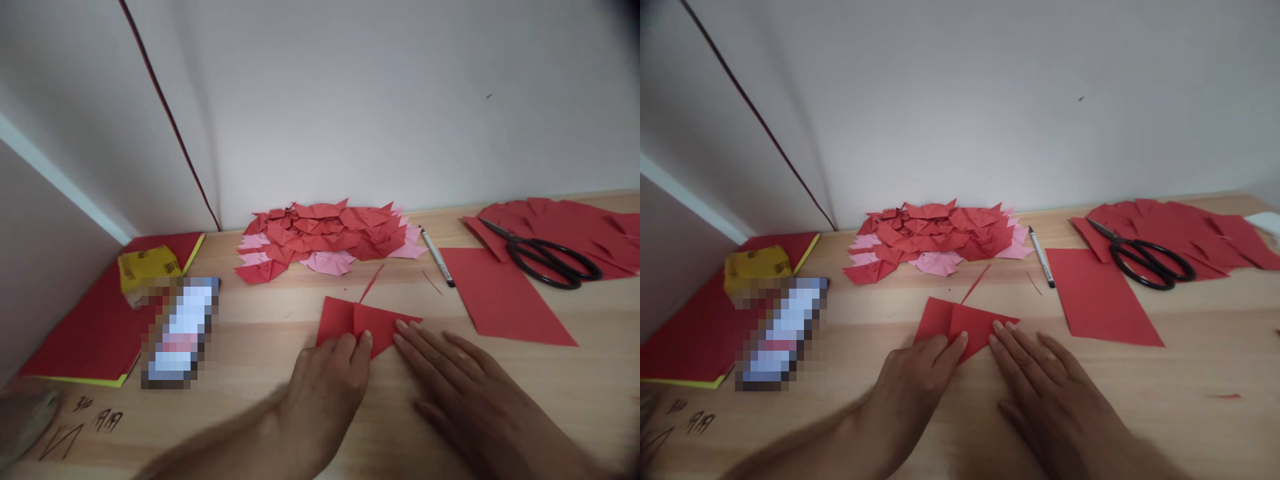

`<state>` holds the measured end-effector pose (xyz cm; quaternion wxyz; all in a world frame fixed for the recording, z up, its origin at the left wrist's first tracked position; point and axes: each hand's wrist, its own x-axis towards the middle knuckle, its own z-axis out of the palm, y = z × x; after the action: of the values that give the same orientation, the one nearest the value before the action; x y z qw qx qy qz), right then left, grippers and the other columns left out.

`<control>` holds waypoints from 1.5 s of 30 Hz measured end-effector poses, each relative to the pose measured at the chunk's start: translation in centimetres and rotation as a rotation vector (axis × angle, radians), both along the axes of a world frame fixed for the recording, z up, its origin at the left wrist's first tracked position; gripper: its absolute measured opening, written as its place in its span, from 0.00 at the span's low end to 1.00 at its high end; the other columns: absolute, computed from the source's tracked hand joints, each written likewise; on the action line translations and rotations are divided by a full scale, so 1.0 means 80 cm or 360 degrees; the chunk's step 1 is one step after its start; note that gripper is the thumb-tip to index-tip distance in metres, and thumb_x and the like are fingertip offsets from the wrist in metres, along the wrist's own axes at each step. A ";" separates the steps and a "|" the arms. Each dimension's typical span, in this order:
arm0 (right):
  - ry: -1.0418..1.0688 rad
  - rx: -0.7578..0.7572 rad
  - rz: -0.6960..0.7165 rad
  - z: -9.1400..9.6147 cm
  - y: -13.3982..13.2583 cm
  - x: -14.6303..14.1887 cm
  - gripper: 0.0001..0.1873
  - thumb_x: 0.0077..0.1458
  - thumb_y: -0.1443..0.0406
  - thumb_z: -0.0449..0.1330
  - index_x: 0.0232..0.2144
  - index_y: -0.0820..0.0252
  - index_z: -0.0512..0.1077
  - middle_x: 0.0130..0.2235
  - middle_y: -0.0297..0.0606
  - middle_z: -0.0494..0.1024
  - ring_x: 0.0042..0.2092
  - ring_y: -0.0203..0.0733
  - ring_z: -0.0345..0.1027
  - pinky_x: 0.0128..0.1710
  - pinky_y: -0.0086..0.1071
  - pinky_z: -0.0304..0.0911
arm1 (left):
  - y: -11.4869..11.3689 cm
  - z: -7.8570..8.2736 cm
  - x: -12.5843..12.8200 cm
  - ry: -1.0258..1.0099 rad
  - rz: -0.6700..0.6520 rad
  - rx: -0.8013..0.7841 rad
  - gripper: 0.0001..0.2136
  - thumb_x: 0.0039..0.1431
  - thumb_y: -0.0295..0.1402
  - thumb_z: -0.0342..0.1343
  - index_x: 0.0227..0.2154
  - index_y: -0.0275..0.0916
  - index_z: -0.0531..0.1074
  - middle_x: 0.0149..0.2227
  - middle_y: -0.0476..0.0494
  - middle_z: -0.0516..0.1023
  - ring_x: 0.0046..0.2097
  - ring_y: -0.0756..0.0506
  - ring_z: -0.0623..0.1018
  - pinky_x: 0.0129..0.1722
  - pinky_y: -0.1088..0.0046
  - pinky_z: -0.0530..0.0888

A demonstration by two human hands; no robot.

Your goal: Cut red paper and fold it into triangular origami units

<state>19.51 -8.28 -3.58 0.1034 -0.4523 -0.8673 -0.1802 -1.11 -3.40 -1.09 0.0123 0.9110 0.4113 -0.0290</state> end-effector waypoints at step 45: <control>0.0164 0.0082 0.0123 -0.022 0.001 0.014 0.26 0.60 0.60 0.48 0.57 0.67 0.63 0.55 0.48 0.72 0.55 0.50 0.66 0.55 0.45 0.53 | -0.042 -0.001 -0.045 -0.0170 -0.0311 -0.0097 0.36 0.62 0.54 0.38 0.65 0.34 0.44 0.68 0.42 0.43 0.68 0.46 0.42 0.66 0.63 0.50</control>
<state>20.64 -8.19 -5.35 0.1664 -0.4243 -0.8727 -0.1749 -4.68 -6.79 -1.15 0.0589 0.9462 0.3182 0.0063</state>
